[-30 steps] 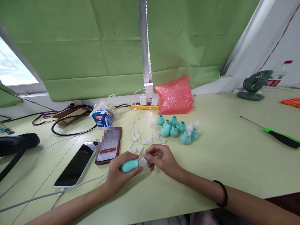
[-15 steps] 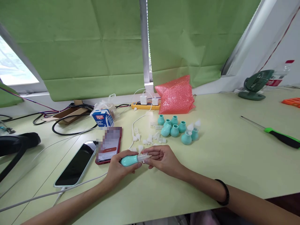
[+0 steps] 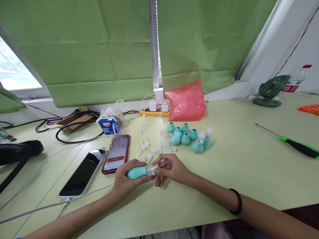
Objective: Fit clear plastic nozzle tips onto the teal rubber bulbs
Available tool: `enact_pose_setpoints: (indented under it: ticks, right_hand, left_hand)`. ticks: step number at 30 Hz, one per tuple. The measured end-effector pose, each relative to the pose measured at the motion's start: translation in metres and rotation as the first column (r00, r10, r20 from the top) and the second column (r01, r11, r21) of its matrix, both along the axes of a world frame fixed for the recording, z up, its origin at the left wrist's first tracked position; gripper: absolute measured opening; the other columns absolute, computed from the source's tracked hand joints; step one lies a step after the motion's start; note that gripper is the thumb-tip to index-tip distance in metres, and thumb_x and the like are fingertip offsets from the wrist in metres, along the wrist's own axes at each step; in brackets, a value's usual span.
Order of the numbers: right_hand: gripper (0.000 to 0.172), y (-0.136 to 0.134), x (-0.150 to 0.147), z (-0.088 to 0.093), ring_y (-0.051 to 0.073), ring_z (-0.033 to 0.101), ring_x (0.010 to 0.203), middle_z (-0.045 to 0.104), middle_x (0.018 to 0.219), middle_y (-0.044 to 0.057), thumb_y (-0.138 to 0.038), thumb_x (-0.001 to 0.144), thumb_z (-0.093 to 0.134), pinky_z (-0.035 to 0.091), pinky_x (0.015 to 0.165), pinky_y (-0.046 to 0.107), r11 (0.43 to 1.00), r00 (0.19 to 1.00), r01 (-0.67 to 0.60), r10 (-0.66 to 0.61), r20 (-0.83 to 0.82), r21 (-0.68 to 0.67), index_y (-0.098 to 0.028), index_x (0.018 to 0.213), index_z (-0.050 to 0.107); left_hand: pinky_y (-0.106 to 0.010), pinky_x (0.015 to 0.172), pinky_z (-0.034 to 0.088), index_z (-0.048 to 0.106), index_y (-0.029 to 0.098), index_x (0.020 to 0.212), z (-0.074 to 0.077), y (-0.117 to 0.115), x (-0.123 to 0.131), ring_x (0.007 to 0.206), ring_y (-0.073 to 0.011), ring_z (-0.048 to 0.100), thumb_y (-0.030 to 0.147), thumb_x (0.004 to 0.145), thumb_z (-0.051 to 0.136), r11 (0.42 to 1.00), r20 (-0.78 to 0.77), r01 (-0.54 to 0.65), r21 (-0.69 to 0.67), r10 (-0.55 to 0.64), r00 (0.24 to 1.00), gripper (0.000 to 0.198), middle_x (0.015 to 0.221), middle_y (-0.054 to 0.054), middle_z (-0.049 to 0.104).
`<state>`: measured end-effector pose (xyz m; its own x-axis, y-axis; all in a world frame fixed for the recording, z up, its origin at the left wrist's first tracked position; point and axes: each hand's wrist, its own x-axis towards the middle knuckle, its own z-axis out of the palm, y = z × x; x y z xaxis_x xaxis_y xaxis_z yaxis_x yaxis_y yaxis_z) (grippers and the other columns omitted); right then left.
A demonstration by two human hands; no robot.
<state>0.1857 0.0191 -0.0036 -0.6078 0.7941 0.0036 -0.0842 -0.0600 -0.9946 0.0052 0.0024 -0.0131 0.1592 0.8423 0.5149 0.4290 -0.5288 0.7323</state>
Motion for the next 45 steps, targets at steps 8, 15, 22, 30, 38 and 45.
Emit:
enact_pose_setpoints:
  ticks: [8,15,22,30,38,45]
  right_hand:
    - [0.012,-0.011,0.005,-0.002,0.012,0.058,0.059,0.058,0.067,0.003,-0.025,0.076,0.052,0.048,0.061,0.026,0.869,0.966,0.009,-0.136,0.220,0.495,-0.016,0.081,0.047]
    - [0.015,-0.009,0.009,0.002,0.015,0.055,0.072,0.060,0.080,0.008,-0.016,0.078,0.044,0.043,0.063,0.026,0.481,0.900,-0.240,-0.216,0.379,0.844,-0.017,0.089,0.054]
    - [0.011,-0.007,0.011,-0.003,0.015,0.056,0.072,0.060,0.078,0.007,-0.020,0.081,0.043,0.043,0.065,0.025,0.463,0.876,-0.269,-0.247,0.414,0.845,-0.018,0.085,0.053]
    - [0.015,-0.012,0.006,-0.002,0.009,0.050,0.055,0.052,0.063,-0.001,-0.031,0.080,0.048,0.042,0.054,0.022,0.864,0.944,-0.108,-0.066,0.323,0.493,-0.019,0.075,0.041]
    - [0.027,-0.005,-0.001,-0.014,0.006,0.046,0.043,0.052,0.057,-0.003,-0.033,0.073,0.058,0.039,0.040,0.018,0.992,0.993,-0.113,0.114,-0.012,0.053,-0.018,0.072,0.035]
    - [0.027,0.000,-0.002,-0.014,0.006,0.048,0.038,0.056,0.053,-0.003,-0.031,0.072,0.059,0.039,0.034,0.017,0.980,0.978,-0.195,0.192,-0.081,-0.037,-0.017,0.072,0.037]
  left_hand:
    - [-0.026,0.056,0.046,0.064,0.015,0.082,-0.004,0.003,-0.003,0.063,-0.0174,0.059,0.032,0.054,0.072,0.979,-0.076,0.046,-0.198,-0.062,0.995,0.034,0.071,-0.004,0.065]
    - [-0.021,0.049,0.042,0.065,0.014,0.070,-0.004,0.005,-0.002,0.055,-0.0134,0.055,0.021,0.059,0.066,0.950,-0.091,0.140,-0.278,-0.171,0.981,0.014,0.061,-0.001,0.063]
    - [-0.022,0.051,0.042,0.065,0.016,0.076,-0.004,0.004,-0.003,0.059,-0.0144,0.057,0.027,0.061,0.067,0.966,-0.114,0.162,-0.204,-0.187,0.976,0.019,0.067,-0.002,0.065]
    - [-0.021,0.049,0.038,0.064,0.015,0.078,-0.005,0.001,-0.004,0.052,-0.0119,0.052,0.031,0.066,0.063,0.986,-0.243,0.165,0.006,-0.159,0.957,0.020,0.058,-0.001,0.059]
    - [-0.020,0.045,0.038,0.061,0.012,0.081,-0.009,-0.001,-0.005,0.050,-0.0112,0.050,0.027,0.071,0.059,0.965,-0.308,0.162,0.204,-0.094,0.947,0.019,0.059,-0.003,0.057]
    - [-0.022,0.045,0.042,0.059,0.011,0.085,-0.012,-0.002,-0.006,0.052,-0.0134,0.051,0.024,0.077,0.050,0.904,-0.411,0.198,0.378,-0.028,0.911,0.018,0.061,-0.005,0.056]
